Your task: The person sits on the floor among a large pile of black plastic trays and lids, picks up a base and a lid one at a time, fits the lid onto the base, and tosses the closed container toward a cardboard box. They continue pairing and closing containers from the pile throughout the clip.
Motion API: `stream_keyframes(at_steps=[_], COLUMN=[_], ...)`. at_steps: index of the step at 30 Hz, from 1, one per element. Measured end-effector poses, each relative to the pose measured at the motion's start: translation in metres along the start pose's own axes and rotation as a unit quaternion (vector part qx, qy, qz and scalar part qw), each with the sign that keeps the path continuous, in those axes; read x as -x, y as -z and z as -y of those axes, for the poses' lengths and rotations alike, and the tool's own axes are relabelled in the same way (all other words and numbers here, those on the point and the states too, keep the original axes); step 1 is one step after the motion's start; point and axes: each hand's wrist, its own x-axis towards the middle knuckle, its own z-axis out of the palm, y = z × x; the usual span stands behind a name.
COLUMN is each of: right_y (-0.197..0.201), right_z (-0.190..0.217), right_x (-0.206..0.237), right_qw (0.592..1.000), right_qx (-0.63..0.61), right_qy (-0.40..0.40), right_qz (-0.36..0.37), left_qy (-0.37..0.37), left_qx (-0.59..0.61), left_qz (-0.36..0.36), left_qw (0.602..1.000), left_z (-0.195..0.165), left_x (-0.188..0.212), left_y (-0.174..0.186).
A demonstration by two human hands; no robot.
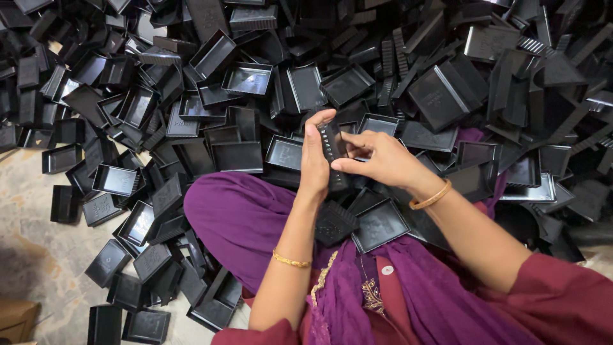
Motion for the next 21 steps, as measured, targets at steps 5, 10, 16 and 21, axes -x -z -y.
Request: stream_keyframes(at_steps=[5,10,16,21], right_y=[0.005,-0.017,0.014,0.125], right_z=[-0.002,0.031,0.055,0.053], right_x=[0.003,0.032,0.004,-0.077], right_qw=[0.957,0.988,0.994,0.964], right_qx=[-0.223,0.114,0.077,-0.089], right_qy=[-0.116,-0.057,0.082,0.226], right_qz=[0.143,-0.083,0.005,-0.108], left_qy=[-0.192,-0.201,-0.083,-0.026], left_qx=[-0.327,-0.443,-0.383,-0.391], left_qz=[0.005,-0.161,-0.218,0.181], left_qw=[0.925,0.859,0.894,0.902], left_z=[-0.024,-0.039,-0.047,-0.056], left_x=[-0.015,-0.015,0.007,0.041], left_y=[0.017,0.026,0.029,0.052])
